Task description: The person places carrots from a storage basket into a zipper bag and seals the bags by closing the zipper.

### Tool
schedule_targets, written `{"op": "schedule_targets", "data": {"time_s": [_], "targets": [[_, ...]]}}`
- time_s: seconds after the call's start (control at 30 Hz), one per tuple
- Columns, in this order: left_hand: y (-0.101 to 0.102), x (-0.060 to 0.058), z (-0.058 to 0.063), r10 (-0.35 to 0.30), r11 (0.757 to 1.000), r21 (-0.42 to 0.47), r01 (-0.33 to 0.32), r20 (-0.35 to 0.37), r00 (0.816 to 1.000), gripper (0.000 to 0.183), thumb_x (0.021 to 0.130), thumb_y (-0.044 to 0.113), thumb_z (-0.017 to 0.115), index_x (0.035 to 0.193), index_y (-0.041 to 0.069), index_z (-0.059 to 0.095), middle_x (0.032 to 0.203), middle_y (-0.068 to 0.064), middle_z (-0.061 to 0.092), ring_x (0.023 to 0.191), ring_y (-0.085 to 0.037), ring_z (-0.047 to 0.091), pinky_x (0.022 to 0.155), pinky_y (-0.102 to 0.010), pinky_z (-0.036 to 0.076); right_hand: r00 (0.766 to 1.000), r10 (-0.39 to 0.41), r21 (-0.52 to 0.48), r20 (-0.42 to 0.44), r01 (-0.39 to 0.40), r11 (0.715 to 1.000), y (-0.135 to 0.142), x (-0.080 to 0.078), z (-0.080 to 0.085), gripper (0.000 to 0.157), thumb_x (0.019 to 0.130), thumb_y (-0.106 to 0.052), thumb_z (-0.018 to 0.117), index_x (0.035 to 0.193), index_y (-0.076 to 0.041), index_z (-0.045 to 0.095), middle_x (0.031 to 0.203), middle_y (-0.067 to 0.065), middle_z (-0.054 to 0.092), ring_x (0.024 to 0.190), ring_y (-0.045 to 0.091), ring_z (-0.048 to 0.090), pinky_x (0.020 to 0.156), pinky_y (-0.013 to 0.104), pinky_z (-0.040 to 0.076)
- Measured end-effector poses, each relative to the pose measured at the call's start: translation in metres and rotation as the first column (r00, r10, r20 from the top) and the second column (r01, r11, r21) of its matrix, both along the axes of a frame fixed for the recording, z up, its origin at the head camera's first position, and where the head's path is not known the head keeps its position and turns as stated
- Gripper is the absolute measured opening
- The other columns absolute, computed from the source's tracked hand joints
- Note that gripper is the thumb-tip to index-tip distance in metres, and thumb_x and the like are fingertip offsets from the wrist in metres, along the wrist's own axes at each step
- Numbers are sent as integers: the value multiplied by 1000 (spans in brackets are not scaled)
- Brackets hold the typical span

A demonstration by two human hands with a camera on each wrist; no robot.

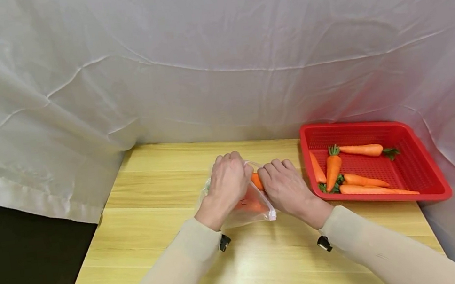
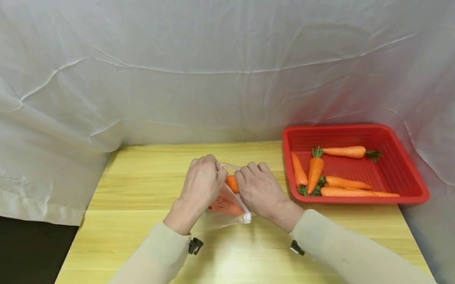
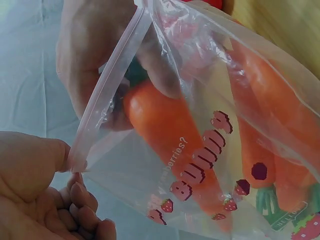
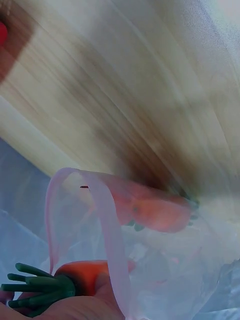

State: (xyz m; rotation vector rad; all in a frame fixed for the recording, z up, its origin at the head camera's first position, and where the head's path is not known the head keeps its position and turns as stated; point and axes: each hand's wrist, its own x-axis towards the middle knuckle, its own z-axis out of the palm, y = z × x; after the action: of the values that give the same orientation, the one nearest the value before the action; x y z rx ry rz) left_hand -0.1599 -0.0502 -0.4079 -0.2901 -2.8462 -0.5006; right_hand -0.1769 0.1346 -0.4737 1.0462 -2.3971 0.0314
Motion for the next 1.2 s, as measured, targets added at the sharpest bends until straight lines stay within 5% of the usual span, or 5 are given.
{"op": "schedule_targets", "data": {"time_s": [0.43, 0.77, 0.97, 1.2], "targets": [[3, -1, 2, -21, 998, -52, 20, -18, 1000, 25, 101, 19, 61, 79, 8, 55, 72, -5, 53, 69, -24, 53, 76, -36, 45, 999, 44, 51, 29, -46, 998, -10, -1, -3, 22, 98, -26, 65, 99, -5, 59, 87, 7, 61, 83, 29, 55, 70, 38, 39], [-4, -2, 6, 52, 999, 14, -52, -6, 999, 23, 98, 18, 61, 78, 8, 55, 73, -7, 56, 74, -32, 56, 74, -39, 48, 990, 50, -16, 129, -49, 999, -12, -3, -2, 27, 96, -27, 70, 109, -6, 63, 98, 7, 66, 92, 29, 58, 75, 40, 42], [-7, -3, 4, 39, 999, 24, -37, -61, 997, 25, 95, 14, 62, 74, 8, 51, 68, -6, 52, 69, -31, 53, 69, -39, 47, 993, 67, -47, 92, -63, 997, -4, -3, -5, 29, 97, -33, 69, 106, -6, 65, 94, 8, 66, 89, 29, 60, 74, 41, 45], [-7, -2, -1, -1, 997, -74, -9, -139, 990, 24, 95, 13, 62, 74, 8, 52, 67, -4, 48, 64, -25, 48, 69, -37, 45, 994, 66, -17, 84, -65, 998, 2, -6, -9, 24, 97, -28, 69, 104, -6, 63, 95, 8, 67, 88, 30, 60, 71, 40, 44]]}}
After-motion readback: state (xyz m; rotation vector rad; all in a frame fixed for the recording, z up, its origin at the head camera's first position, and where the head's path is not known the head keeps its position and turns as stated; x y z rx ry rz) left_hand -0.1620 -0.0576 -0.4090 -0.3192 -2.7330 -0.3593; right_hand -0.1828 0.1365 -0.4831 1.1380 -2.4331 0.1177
